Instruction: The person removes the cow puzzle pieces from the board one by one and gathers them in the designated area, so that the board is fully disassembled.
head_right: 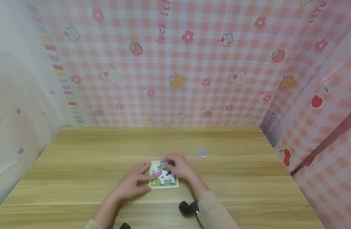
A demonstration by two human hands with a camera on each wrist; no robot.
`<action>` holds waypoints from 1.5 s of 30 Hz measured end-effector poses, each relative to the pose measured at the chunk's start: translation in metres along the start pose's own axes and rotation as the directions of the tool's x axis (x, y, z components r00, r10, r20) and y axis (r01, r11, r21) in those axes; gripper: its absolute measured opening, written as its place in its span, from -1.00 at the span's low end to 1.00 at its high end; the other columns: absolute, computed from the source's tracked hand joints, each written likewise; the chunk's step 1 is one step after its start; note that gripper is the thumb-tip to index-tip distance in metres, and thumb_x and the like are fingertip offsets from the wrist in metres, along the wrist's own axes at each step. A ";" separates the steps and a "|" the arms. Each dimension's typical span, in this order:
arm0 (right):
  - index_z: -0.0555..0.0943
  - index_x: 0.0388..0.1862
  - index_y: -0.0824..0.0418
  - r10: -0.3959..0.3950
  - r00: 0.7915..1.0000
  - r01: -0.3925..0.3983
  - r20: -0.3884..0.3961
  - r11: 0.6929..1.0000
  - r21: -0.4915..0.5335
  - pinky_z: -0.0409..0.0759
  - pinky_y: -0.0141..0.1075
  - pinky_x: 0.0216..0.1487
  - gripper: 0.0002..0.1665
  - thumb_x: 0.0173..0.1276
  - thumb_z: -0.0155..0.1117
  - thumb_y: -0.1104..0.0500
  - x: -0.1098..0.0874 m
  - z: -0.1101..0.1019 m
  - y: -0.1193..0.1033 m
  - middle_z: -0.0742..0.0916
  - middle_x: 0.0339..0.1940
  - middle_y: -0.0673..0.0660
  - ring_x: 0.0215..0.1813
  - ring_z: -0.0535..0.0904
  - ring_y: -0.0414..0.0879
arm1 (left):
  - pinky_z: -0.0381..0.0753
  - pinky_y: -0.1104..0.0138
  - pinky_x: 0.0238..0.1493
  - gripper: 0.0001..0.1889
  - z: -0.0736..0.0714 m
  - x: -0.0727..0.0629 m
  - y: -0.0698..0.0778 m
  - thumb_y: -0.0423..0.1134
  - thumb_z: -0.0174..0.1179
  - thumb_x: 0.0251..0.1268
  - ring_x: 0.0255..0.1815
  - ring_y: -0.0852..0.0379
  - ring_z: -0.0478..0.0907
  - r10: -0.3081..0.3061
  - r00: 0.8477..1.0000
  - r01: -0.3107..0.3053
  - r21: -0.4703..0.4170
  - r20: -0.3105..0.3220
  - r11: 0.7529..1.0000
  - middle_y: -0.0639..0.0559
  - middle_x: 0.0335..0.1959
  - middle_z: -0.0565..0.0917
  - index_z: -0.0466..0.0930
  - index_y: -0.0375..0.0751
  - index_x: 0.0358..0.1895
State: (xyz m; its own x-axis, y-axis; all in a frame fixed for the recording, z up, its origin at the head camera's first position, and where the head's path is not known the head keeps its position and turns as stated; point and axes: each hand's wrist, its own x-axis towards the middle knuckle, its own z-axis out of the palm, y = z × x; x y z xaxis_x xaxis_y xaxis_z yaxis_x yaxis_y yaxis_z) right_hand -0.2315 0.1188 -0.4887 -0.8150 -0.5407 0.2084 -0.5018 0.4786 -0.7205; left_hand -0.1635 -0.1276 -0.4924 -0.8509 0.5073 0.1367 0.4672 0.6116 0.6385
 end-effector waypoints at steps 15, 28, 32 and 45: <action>0.73 -0.07 0.14 0.092 0.990 -0.075 -0.104 0.984 0.161 0.59 -0.31 -0.15 -0.82 0.37 0.32 0.27 -0.007 -0.007 -0.002 0.74 -0.17 -0.01 -0.21 0.58 -0.16 | -0.08 -0.21 0.46 -0.55 0.001 0.002 -0.001 -0.12 0.40 0.14 0.54 -0.24 0.03 0.000 1.000 0.000 0.001 0.000 1.000 -0.17 0.51 0.24 0.69 0.08 0.15; 0.73 -0.09 0.25 0.110 0.968 -0.080 -0.224 0.987 0.141 0.58 -0.35 -0.12 -0.81 0.33 0.36 0.28 -0.042 -0.048 0.028 0.76 -0.11 0.14 -0.17 0.60 -0.16 | -0.09 -0.17 0.48 -0.54 0.002 0.001 -0.001 -0.12 0.41 0.12 0.55 -0.23 0.02 -0.005 1.000 0.005 -0.004 0.001 1.000 -0.16 0.51 0.23 0.69 0.08 0.16; 0.73 -0.10 0.26 0.156 0.952 -0.121 -0.262 0.982 0.143 0.56 -0.37 -0.12 -0.82 0.34 0.35 0.28 -0.056 -0.064 0.036 0.75 -0.08 0.17 -0.17 0.59 -0.16 | -0.10 -0.17 0.48 -0.54 0.002 0.001 0.000 -0.12 0.41 0.13 0.55 -0.22 0.01 -0.013 1.000 0.013 -0.014 0.001 1.000 -0.15 0.52 0.23 0.68 0.09 0.17; 0.70 -0.03 0.31 0.210 0.917 -0.182 -0.338 0.977 0.113 0.53 -0.45 -0.15 -0.78 0.39 0.31 0.27 -0.090 -0.101 0.067 0.74 -0.15 0.20 -0.17 0.57 -0.25 | -0.10 -0.16 0.49 -0.53 0.001 0.001 0.002 -0.12 0.40 0.16 0.55 -0.22 0.00 -0.019 1.000 0.019 -0.013 0.010 1.000 -0.16 0.52 0.23 0.66 0.10 0.19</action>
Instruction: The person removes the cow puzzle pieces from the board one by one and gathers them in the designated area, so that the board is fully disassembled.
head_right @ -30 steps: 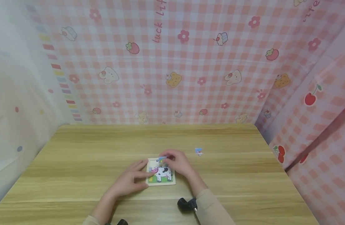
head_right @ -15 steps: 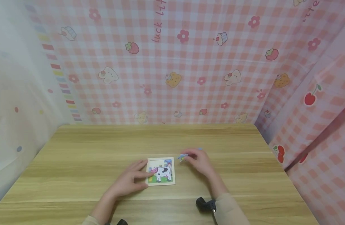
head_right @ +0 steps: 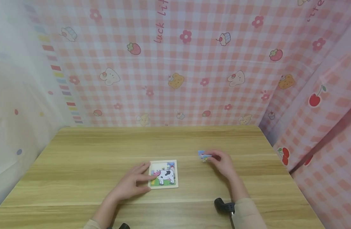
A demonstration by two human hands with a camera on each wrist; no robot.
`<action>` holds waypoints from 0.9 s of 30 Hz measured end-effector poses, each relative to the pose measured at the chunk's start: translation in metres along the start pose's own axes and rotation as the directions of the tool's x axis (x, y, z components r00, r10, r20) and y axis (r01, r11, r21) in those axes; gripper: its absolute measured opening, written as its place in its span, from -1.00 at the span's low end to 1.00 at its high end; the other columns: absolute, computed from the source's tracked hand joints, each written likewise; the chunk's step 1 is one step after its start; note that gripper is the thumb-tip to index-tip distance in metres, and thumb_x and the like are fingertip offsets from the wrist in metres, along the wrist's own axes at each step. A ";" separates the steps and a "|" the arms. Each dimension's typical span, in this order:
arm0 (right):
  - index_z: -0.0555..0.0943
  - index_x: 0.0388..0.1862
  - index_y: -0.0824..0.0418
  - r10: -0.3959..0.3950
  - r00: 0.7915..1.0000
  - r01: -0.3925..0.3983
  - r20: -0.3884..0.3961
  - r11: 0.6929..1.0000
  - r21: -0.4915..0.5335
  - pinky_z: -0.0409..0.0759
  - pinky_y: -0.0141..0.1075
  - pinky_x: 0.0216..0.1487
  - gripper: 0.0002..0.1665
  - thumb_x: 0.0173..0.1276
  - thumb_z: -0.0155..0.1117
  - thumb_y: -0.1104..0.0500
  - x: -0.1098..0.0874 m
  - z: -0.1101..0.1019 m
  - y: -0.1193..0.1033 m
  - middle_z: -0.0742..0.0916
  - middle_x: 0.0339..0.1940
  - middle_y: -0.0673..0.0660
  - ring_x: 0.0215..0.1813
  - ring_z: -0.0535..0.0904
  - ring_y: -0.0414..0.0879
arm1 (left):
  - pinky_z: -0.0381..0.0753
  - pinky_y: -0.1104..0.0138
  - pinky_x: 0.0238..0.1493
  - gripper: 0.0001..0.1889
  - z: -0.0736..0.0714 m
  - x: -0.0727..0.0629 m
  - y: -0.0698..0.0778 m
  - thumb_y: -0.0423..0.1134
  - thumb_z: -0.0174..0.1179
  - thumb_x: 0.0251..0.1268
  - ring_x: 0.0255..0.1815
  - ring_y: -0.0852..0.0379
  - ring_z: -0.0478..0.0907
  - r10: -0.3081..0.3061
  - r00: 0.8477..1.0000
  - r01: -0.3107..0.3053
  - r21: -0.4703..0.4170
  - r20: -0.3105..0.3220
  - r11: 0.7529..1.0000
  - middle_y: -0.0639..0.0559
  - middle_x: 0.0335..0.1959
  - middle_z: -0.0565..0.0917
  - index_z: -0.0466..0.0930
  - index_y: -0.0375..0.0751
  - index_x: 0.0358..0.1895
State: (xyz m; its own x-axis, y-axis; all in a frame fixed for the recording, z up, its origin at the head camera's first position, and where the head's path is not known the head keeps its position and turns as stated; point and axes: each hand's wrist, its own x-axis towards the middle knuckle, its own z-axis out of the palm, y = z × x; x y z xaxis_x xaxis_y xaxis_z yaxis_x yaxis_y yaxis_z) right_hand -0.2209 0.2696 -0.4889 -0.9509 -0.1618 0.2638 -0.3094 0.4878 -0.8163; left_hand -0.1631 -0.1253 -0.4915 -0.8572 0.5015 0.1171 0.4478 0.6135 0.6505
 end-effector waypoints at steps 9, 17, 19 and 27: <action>0.69 -0.01 0.32 0.056 0.997 -0.060 -0.046 0.995 -0.080 0.52 -0.47 -0.12 -0.77 0.41 0.30 0.25 -0.001 -0.017 0.015 0.75 -0.13 0.21 -0.15 0.57 -0.26 | -0.10 -0.16 0.49 -0.54 0.001 0.000 -0.001 -0.12 0.41 0.15 0.55 -0.22 0.01 0.005 1.000 -0.005 -0.007 -0.007 1.000 -0.16 0.52 0.23 0.67 0.09 0.18; 0.70 -0.01 0.27 0.079 0.996 -0.086 -0.042 0.976 -0.201 0.53 -0.30 -0.10 -0.78 0.42 0.28 0.24 0.007 -0.023 0.023 0.75 -0.11 0.18 -0.13 0.57 -0.12 | -0.10 -0.17 0.49 -0.53 0.001 0.000 -0.002 -0.10 0.40 0.15 0.55 -0.22 0.01 -0.004 1.000 0.004 0.001 -0.007 1.000 -0.14 0.52 0.23 0.66 0.12 0.19; 0.70 -0.02 0.27 0.073 0.997 -0.080 -0.041 0.972 -0.219 0.54 -0.25 -0.10 -0.79 0.42 0.28 0.26 0.010 -0.022 0.025 0.74 -0.11 0.18 -0.13 0.57 -0.09 | -0.10 -0.17 0.49 -0.53 0.001 0.000 -0.002 -0.10 0.40 0.16 0.55 -0.22 0.00 -0.006 1.000 0.006 -0.002 -0.005 1.000 -0.14 0.52 0.23 0.66 0.12 0.19; 0.70 -0.03 0.30 0.057 0.997 -0.069 -0.054 0.967 -0.246 0.54 -0.04 -0.01 -0.80 0.40 0.28 0.30 0.017 -0.017 0.026 0.72 -0.09 0.24 -0.05 0.59 0.08 | -0.10 -0.17 0.48 -0.54 0.001 0.000 -0.001 -0.10 0.40 0.15 0.55 -0.21 0.01 -0.002 1.000 0.002 0.003 -0.008 1.000 -0.15 0.52 0.22 0.67 0.12 0.18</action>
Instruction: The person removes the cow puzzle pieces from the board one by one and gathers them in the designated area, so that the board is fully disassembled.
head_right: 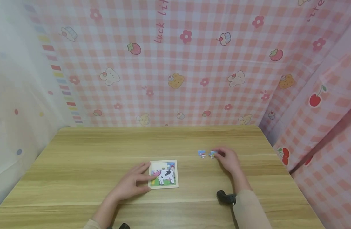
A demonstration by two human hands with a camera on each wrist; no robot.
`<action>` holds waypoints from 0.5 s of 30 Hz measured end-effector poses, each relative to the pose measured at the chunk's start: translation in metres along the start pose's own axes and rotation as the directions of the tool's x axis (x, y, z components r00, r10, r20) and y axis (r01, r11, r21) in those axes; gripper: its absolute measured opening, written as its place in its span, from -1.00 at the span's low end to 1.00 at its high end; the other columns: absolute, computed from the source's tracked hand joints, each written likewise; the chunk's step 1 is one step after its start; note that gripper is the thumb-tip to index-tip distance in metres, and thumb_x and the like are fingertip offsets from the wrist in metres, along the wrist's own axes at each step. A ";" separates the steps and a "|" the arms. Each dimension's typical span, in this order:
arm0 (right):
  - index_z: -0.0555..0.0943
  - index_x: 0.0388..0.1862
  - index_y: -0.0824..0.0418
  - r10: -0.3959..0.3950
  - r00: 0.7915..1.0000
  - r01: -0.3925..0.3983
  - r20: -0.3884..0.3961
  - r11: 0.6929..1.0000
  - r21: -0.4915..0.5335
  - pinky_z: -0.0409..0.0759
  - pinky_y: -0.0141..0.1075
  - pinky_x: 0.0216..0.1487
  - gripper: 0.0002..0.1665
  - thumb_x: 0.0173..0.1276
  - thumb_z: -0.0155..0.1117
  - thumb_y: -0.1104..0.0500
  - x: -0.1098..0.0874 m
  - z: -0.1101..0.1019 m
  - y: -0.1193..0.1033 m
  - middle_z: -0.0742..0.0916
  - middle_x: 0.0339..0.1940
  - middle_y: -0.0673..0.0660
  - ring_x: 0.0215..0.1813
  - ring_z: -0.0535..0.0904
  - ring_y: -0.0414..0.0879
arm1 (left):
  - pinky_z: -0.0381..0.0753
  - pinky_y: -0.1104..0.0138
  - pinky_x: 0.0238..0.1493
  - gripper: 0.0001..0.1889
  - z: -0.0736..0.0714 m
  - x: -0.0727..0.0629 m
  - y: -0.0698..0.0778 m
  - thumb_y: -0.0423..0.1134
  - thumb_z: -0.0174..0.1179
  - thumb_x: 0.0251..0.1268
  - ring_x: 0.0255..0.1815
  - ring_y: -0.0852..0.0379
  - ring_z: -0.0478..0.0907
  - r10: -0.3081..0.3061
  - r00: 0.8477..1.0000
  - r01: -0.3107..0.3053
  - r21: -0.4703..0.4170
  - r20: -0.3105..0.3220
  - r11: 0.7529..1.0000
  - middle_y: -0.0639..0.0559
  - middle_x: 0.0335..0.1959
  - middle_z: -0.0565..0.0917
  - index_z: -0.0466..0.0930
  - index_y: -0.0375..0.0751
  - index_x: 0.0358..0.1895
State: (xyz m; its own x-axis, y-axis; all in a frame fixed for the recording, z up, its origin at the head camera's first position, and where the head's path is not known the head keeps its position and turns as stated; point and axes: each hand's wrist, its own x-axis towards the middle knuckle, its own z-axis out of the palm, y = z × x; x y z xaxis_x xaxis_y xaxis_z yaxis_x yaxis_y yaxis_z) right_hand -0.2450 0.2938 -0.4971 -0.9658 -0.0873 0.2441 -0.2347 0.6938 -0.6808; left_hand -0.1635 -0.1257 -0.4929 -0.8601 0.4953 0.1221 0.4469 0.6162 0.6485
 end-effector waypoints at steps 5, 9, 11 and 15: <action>0.70 -0.03 0.30 0.007 1.000 -0.007 -0.017 1.000 -0.012 0.54 -0.02 0.01 -0.80 0.40 0.28 0.30 0.001 0.003 0.001 0.69 -0.08 0.25 -0.03 0.59 0.12 | -0.10 -0.17 0.48 -0.54 0.000 0.000 0.000 -0.10 0.40 0.16 0.55 -0.21 0.00 -0.004 1.000 0.004 -0.004 0.003 1.000 -0.14 0.52 0.23 0.67 0.13 0.18; 0.71 -0.06 0.29 -0.013 0.999 0.012 -0.039 0.999 -0.037 0.55 -0.03 -0.02 -0.81 0.39 0.30 0.31 0.001 0.005 0.001 0.69 -0.09 0.25 -0.05 0.59 0.12 | -0.10 -0.17 0.48 -0.54 0.000 0.000 0.000 -0.10 0.40 0.16 0.55 -0.22 0.00 -0.006 1.000 0.006 -0.009 0.002 1.000 -0.14 0.52 0.23 0.67 0.12 0.19; 0.72 -0.08 0.29 -0.025 0.998 0.023 -0.050 0.999 -0.039 0.55 -0.04 -0.02 -0.82 0.38 0.31 0.31 0.002 0.006 0.000 0.69 -0.10 0.24 -0.05 0.59 0.12 | -0.11 -0.17 0.49 -0.54 0.000 0.000 0.001 -0.11 0.40 0.16 0.55 -0.22 0.00 -0.005 1.000 0.005 -0.012 0.002 1.000 -0.15 0.52 0.23 0.67 0.11 0.18; 0.73 -0.10 0.28 -0.047 0.997 0.044 -0.065 0.998 -0.049 0.54 -0.04 -0.03 -0.83 0.36 0.32 0.32 0.002 0.007 0.000 0.71 -0.12 0.23 -0.07 0.59 0.11 | -0.10 -0.17 0.48 -0.56 -0.001 0.000 0.002 -0.14 0.40 0.16 0.55 -0.22 0.01 0.001 1.000 -0.001 -0.006 0.005 1.000 -0.16 0.51 0.23 0.68 0.08 0.17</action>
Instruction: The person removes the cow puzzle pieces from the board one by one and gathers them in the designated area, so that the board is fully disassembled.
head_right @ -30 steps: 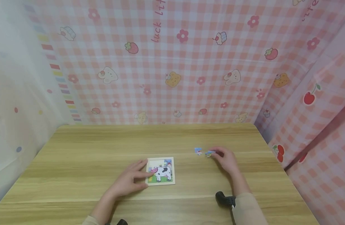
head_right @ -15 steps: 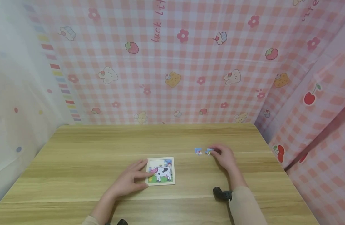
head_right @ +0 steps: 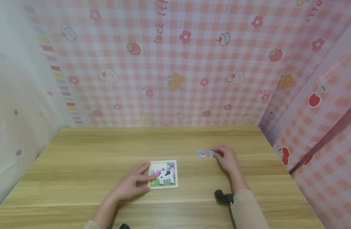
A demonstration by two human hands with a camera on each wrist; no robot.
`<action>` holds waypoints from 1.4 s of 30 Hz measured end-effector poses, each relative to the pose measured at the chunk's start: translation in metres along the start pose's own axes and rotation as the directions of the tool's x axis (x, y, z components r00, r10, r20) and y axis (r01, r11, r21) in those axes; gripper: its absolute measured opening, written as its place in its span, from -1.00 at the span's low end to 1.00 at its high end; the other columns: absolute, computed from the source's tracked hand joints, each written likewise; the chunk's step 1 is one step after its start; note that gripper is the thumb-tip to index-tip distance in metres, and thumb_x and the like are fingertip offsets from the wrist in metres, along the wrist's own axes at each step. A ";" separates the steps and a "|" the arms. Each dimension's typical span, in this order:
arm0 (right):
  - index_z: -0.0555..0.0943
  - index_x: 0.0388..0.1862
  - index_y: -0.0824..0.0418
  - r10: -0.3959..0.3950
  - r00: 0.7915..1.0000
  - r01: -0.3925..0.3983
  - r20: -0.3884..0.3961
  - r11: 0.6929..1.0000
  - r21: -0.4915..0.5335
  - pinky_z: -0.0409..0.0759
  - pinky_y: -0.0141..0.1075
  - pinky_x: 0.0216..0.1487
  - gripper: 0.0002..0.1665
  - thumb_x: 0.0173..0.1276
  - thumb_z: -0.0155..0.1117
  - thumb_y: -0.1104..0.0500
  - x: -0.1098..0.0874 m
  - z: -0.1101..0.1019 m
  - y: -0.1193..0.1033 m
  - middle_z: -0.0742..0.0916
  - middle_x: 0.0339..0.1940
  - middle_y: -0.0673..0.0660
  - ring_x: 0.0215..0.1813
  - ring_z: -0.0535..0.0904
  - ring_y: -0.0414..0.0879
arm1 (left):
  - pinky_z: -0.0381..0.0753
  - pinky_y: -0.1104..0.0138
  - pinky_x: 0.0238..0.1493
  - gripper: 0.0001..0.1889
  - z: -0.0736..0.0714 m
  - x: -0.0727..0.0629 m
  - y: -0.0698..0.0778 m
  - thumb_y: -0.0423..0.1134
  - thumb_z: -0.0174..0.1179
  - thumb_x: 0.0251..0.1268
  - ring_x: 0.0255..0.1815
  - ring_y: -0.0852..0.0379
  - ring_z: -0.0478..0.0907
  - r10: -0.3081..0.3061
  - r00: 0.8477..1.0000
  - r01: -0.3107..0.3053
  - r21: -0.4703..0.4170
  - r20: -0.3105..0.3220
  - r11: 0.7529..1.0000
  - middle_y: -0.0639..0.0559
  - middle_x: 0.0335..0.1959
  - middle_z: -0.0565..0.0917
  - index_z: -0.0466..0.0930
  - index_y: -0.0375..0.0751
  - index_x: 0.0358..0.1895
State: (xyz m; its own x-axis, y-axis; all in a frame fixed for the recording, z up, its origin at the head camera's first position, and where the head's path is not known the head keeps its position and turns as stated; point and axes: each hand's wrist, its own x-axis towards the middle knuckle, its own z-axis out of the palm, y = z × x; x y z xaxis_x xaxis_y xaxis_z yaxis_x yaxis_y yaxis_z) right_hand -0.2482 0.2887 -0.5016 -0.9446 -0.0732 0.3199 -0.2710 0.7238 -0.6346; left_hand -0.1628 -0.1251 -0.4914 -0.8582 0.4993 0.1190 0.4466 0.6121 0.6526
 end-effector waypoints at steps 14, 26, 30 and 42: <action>0.72 -0.13 0.29 -0.015 1.000 0.015 -0.014 0.999 -0.031 0.45 0.11 0.10 -0.85 0.35 0.32 0.34 0.001 0.003 -0.001 0.68 -0.08 0.29 0.03 0.53 0.23 | -0.09 -0.20 0.47 -0.56 0.001 0.000 -0.002 -0.12 0.41 0.15 0.55 -0.21 0.01 -0.007 1.000 0.007 -0.007 -0.007 1.000 -0.14 0.52 0.23 0.69 0.10 0.16; 0.68 -0.03 0.35 0.019 0.999 -0.019 -0.041 1.000 0.010 0.52 -0.03 -0.01 -0.80 0.43 0.23 0.33 -0.001 -0.001 0.001 0.69 -0.07 0.29 -0.03 0.56 0.13 | -0.08 -0.17 0.48 -0.56 0.002 0.001 -0.003 -0.12 0.41 0.15 0.55 -0.20 0.02 0.004 1.000 -0.004 0.008 -0.007 1.000 -0.13 0.52 0.24 0.69 0.10 0.15; 0.66 0.01 0.36 0.028 0.999 -0.027 -0.042 0.999 0.030 0.51 -0.06 0.01 -0.77 0.43 0.23 0.32 -0.004 -0.003 0.000 0.69 -0.05 0.30 -0.01 0.55 0.12 | -0.08 -0.18 0.48 -0.57 0.002 0.000 -0.003 -0.11 0.41 0.15 0.55 -0.21 0.02 0.005 1.000 -0.005 0.013 -0.007 1.000 -0.13 0.52 0.24 0.70 0.09 0.15; 0.64 0.02 0.41 -0.012 0.997 0.015 -0.082 0.999 0.031 0.55 -0.29 -0.14 -0.73 0.37 0.30 0.35 -0.011 -0.005 -0.013 0.69 -0.14 0.31 -0.15 0.58 0.08 | -0.08 -0.20 0.47 -0.55 0.002 0.001 -0.003 -0.10 0.42 0.13 0.55 -0.22 0.03 0.009 1.000 -0.008 0.027 -0.013 1.000 -0.15 0.51 0.24 0.69 0.09 0.15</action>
State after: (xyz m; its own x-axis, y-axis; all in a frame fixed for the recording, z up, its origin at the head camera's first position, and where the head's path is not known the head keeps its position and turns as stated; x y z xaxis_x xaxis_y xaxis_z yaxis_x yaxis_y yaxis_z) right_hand -0.2336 0.2834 -0.4935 -0.9230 -0.0257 0.3840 -0.2905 0.7009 -0.6514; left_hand -0.1642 -0.1256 -0.4943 -0.8577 0.4963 0.1347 0.4603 0.6241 0.6314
